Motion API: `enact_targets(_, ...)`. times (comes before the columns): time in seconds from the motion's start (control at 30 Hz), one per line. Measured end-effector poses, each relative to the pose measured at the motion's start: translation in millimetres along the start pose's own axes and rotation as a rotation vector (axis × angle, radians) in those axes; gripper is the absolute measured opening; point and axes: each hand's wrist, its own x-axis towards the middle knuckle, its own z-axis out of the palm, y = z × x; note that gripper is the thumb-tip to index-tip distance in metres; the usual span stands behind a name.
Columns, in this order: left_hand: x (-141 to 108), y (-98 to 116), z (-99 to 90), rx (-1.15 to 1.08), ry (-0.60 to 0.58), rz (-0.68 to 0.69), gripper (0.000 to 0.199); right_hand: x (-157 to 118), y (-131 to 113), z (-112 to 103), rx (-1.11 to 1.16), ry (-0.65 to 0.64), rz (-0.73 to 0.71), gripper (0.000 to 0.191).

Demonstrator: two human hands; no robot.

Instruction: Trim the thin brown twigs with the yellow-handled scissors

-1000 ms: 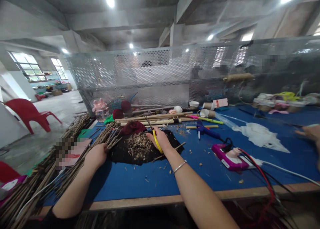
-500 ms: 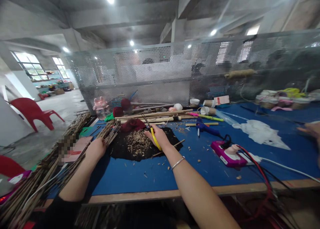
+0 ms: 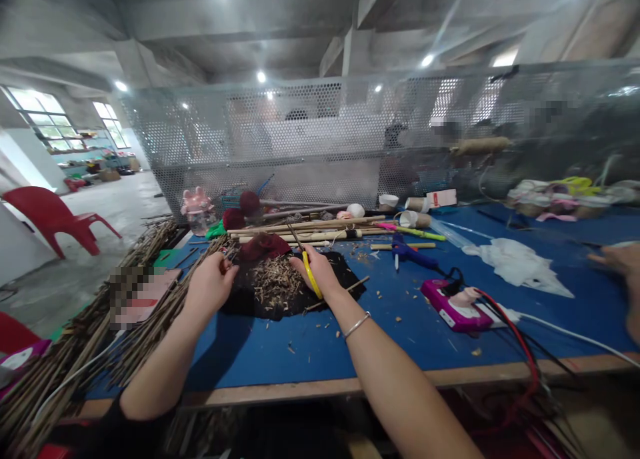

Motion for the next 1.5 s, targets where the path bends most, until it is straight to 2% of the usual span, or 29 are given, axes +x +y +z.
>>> enact_targets(0.1,21.1,5.7,20.8,-0.107,0.081,0.067,0.016,-0.1,2.4,0.9,-0.007,0.028,0.028,0.036)
enact_targets(0.13,28.2,4.8,29.1,-0.118,0.072,0.073,0.016,0.0,3.2,1.2,-0.016,0.047,0.042,0.036)
enact_targets(0.23,43.7,-4.5,51.8,-0.053,-0.040,0.043,0.013,1.2,5.0,0.4,-0.057,0.116,0.086,0.034)
enact_targets(0.33,47.1,-16.9,67.3,0.050,-0.227,0.043,0.017,3.9,8.1,-5.1,-0.104,0.184,0.132,0.033)
enact_targets(0.4,44.9,-22.4,72.9,0.124,-0.257,0.070,0.020,6.3,12.1,-12.1,-0.190,0.231,0.192,0.036)
enact_targets(0.5,41.8,-25.0,75.3,0.207,-0.274,0.068,0.019,9.7,20.5,-25.2,-0.387,0.259,0.367,0.042)
enact_targets(0.6,41.8,-24.3,74.0,0.218,-0.336,0.026,0.019,11.7,27.7,-35.2,-0.499,0.194,0.528,0.046)
enact_targets(0.77,42.3,-22.9,68.3,0.177,-0.372,0.004,0.021,14.2,28.4,-37.2,-0.569,0.070,0.671,0.048)
enact_targets(0.97,37.7,-25.4,62.0,0.159,-0.419,-0.024,0.023,16.5,27.2,-34.6,-0.609,-0.026,0.685,0.042)
enact_targets(1.23,39.5,-29.5,70.6,0.112,-0.318,-0.069,0.022,16.9,30.5,-34.1,-0.624,-0.034,0.671,0.045)
enact_targets(1.4,40.7,-31.3,71.8,0.081,-0.285,-0.113,0.021,15.8,31.9,-34.3,-0.615,-0.006,0.652,0.046)
enact_targets(1.5,41.9,-29.6,68.9,-0.005,-0.191,-0.114,0.017,14.8,28.3,-34.8,-0.581,0.075,0.614,0.047)
